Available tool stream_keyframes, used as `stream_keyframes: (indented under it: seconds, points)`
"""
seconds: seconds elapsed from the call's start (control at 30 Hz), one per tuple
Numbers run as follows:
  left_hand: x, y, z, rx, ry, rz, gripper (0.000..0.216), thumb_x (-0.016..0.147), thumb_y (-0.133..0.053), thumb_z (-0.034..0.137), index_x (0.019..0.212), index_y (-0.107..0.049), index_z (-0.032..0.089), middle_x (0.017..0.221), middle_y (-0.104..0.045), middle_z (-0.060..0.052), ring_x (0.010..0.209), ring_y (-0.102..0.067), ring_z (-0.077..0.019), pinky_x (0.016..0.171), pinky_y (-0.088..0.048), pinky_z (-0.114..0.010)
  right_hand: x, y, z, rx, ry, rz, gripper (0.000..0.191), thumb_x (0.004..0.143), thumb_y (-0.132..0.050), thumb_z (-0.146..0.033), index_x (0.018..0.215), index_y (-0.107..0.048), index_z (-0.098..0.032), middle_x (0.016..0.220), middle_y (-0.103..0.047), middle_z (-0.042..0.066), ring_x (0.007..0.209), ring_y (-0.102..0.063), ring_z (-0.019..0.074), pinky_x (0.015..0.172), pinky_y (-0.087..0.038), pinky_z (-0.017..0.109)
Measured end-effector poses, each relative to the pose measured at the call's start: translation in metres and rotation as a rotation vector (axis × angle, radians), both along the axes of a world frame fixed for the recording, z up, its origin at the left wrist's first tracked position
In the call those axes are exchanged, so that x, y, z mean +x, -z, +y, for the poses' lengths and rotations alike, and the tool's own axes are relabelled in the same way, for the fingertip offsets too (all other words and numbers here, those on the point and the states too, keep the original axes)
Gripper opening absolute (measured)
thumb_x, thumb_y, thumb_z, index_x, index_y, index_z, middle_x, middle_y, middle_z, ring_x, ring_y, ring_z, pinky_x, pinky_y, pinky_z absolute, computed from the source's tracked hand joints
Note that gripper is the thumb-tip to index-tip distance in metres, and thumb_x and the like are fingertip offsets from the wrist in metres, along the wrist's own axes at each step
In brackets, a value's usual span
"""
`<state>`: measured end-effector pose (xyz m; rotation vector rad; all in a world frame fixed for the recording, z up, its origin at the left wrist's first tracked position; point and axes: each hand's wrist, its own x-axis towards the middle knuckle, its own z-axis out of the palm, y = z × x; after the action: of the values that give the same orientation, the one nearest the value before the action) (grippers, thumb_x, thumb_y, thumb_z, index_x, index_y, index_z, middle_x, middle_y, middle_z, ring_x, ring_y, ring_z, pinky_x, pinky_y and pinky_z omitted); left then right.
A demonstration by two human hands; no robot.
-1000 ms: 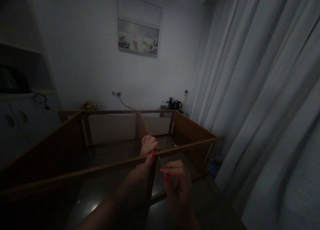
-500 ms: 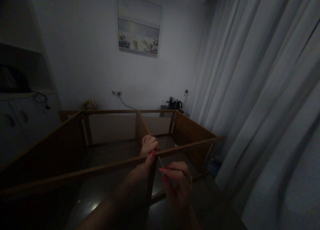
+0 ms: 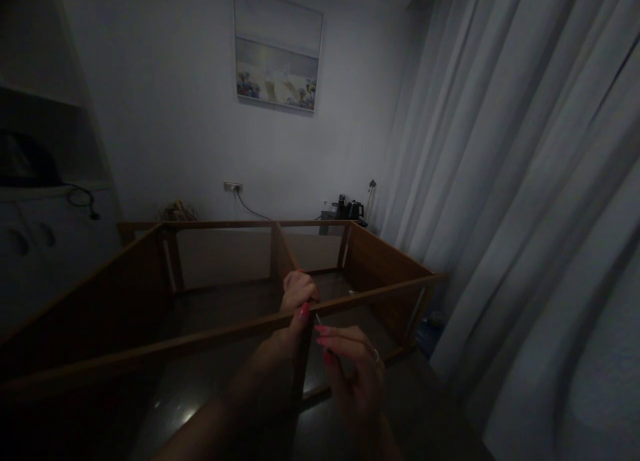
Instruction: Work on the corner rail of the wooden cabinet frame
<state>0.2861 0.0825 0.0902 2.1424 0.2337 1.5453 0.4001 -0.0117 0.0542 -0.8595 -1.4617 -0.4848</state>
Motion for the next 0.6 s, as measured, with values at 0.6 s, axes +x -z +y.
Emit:
stream_keyframes:
  seconds: [0.6]
  points:
    - [-0.01, -0.008, -0.01, 0.003, -0.011, 0.034, 0.053, 0.11, -0.015, 0.051, 0.089, -0.057, 0.026, 0.093, -0.057, -0.008, 0.103, -0.052, -0.0311, 0.111, -0.041, -0.056, 0.013, -0.01, -0.006, 0.049, 0.054, -0.175, 0.02, 0.104, -0.06, -0.018, 0.116, -0.074, -0.027, 0.098, -0.086, 0.005, 0.069, -0.081, 0.0174, 0.056, -0.067, 0.028]
